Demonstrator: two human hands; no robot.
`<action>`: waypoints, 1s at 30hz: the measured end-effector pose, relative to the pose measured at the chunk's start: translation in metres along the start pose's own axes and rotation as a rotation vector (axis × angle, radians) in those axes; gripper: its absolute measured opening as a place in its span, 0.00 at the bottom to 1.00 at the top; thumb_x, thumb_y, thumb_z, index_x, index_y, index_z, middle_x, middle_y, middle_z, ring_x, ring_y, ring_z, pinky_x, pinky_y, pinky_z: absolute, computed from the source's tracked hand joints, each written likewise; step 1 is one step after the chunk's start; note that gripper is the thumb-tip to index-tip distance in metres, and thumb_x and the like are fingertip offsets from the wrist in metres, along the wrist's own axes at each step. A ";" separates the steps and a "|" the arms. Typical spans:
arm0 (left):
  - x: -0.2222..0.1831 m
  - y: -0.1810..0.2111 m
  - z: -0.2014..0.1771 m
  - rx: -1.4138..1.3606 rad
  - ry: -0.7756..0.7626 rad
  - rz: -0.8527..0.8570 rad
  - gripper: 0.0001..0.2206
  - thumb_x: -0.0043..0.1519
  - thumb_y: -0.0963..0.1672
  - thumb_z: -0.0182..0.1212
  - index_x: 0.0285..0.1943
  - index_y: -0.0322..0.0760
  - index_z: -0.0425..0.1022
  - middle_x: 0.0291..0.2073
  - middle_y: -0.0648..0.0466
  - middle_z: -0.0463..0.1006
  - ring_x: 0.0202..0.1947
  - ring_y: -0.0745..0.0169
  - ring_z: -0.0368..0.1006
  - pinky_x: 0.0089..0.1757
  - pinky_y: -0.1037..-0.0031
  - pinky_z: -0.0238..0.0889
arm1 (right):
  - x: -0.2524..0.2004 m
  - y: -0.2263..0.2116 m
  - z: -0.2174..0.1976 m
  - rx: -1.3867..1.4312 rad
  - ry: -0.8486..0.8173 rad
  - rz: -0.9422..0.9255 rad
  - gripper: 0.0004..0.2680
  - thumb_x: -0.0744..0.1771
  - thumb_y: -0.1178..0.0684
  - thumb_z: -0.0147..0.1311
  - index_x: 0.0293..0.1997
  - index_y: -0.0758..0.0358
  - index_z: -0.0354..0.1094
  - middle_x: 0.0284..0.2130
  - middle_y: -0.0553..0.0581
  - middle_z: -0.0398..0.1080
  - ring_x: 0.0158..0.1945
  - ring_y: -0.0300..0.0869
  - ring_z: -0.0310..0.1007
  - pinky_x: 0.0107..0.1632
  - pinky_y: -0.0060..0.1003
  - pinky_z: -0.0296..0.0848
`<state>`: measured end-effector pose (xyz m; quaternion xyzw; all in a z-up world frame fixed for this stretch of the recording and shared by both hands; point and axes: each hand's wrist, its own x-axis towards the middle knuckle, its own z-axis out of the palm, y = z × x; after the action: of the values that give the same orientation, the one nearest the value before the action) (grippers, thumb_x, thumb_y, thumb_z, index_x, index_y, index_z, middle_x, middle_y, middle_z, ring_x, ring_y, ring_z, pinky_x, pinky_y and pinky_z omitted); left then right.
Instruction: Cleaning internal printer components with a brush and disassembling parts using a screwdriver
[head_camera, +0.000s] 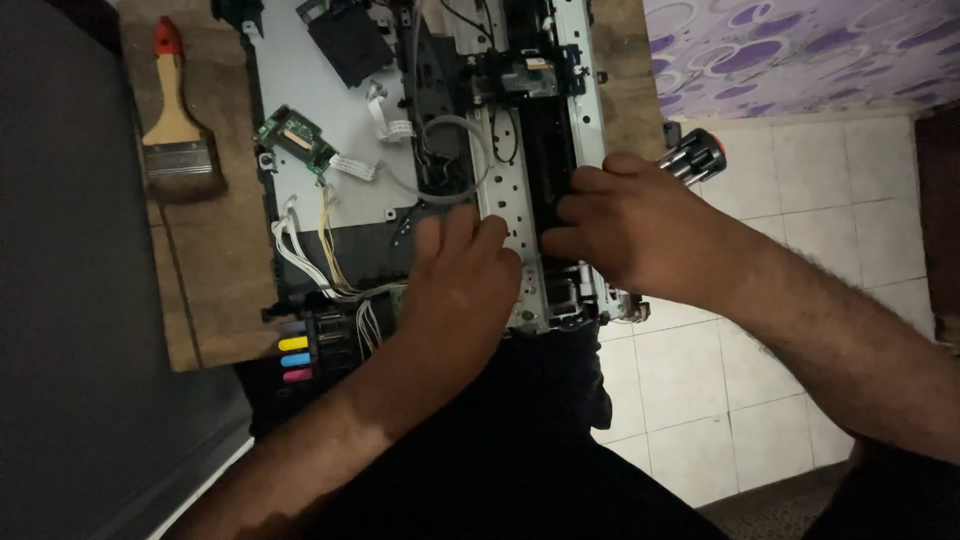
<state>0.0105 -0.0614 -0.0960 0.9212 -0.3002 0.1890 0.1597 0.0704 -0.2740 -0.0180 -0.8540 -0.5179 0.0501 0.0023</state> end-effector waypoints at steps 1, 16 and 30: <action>0.001 -0.001 0.002 -0.001 -0.002 0.001 0.05 0.49 0.39 0.65 0.22 0.42 0.74 0.29 0.54 0.66 0.40 0.46 0.62 0.42 0.56 0.56 | 0.000 0.000 0.000 0.002 0.000 0.001 0.07 0.64 0.62 0.55 0.29 0.51 0.67 0.21 0.47 0.64 0.33 0.45 0.63 0.35 0.42 0.56; 0.013 -0.005 -0.006 -0.058 -0.156 -0.007 0.11 0.37 0.39 0.69 0.30 0.36 0.79 0.33 0.47 0.71 0.47 0.40 0.65 0.58 0.43 0.57 | 0.000 0.011 0.009 0.065 0.030 0.022 0.11 0.58 0.65 0.57 0.37 0.53 0.76 0.21 0.50 0.67 0.32 0.47 0.66 0.34 0.44 0.60; 0.011 -0.003 -0.011 -0.005 -0.261 -0.068 0.15 0.44 0.41 0.68 0.41 0.41 0.76 0.41 0.48 0.74 0.52 0.42 0.66 0.63 0.38 0.49 | 0.004 0.019 0.015 0.182 0.079 -0.083 0.08 0.63 0.65 0.57 0.37 0.53 0.76 0.22 0.47 0.67 0.31 0.44 0.64 0.37 0.41 0.58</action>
<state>0.0174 -0.0598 -0.0818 0.9473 -0.2873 0.0610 0.1279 0.0876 -0.2803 -0.0342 -0.8293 -0.5457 0.0629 0.1024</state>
